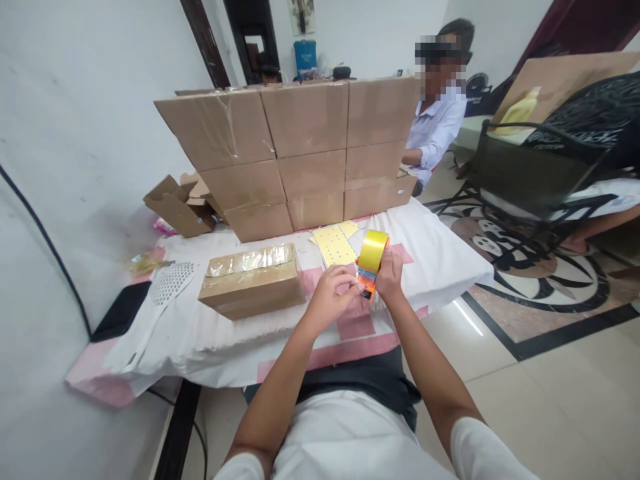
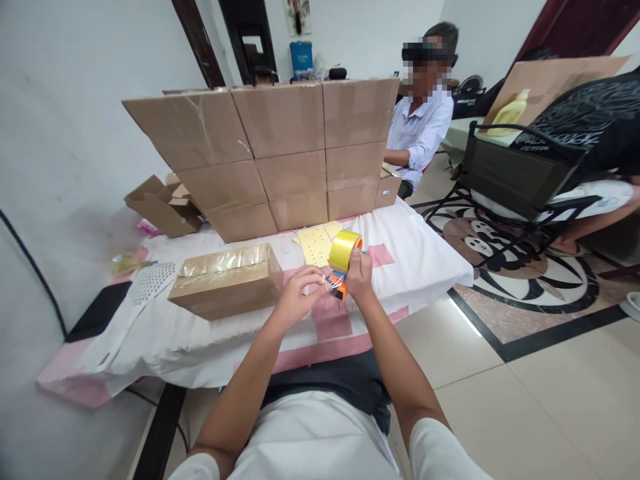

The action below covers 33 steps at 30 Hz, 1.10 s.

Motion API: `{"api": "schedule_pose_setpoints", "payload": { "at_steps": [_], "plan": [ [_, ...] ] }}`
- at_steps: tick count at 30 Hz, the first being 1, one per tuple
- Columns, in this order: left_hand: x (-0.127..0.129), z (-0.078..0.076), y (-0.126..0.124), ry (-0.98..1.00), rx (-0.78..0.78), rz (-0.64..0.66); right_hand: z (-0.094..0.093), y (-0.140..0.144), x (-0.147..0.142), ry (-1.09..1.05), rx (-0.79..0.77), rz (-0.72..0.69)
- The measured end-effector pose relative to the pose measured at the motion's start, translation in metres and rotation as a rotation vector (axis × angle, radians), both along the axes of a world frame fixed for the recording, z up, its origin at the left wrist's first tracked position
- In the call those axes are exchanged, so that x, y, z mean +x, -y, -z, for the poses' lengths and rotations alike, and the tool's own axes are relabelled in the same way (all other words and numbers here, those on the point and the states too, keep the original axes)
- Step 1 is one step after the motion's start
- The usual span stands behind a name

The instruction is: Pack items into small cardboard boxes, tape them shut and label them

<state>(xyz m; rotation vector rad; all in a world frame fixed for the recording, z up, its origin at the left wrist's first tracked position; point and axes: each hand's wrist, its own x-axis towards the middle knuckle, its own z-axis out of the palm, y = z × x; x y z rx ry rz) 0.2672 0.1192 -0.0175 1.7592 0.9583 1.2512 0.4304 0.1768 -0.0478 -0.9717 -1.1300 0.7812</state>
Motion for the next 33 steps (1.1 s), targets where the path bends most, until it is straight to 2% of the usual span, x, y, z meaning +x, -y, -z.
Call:
{"api": "schedule_pose_setpoints", "payload": {
  "at_steps": [4, 7, 9, 13, 16, 18, 23, 25, 29, 31, 33],
  "plan": [
    [0.003, -0.004, 0.009, 0.026, -0.320, 0.095, -0.011, -0.001, 0.007, 0.135, 0.177, 0.217],
    [0.002, 0.004, 0.015, 0.064, -0.456, 0.184, -0.029, -0.004, 0.013, 0.071, 0.175, 0.290],
    [-0.001, 0.009, 0.020, 0.051, -0.472, 0.209, -0.043, -0.006, 0.016, -0.069, 0.127, 0.286],
    [-0.006, 0.012, 0.025, 0.028, -0.468, 0.225, -0.068, -0.005, 0.016, -0.300, -0.005, 0.169],
    [-0.003, 0.015, 0.022, 0.041, -0.443, 0.236, -0.077, -0.001, 0.013, -0.397, -0.062, 0.120],
    [0.001, 0.023, 0.018, 0.069, -0.423, 0.225, -0.078, 0.005, 0.011, -0.421, -0.070, 0.127],
    [0.010, 0.059, 0.004, 0.044, -0.285, 0.248, -0.073, 0.037, 0.003, -0.320, -0.047, 0.197],
    [0.010, 0.068, -0.001, 0.005, -0.211, 0.280, -0.072, 0.054, -0.003, -0.280, -0.055, 0.195],
    [0.006, 0.063, 0.001, -0.028, -0.102, 0.326, -0.081, 0.079, -0.009, -0.359, -0.094, 0.300],
    [0.002, 0.058, 0.005, -0.085, 0.024, 0.356, -0.092, 0.088, -0.006, -0.388, -0.112, 0.317],
    [-0.004, 0.059, 0.008, -0.207, 0.187, 0.362, -0.104, 0.098, 0.001, -0.369, -0.129, 0.259]
  ]
}}
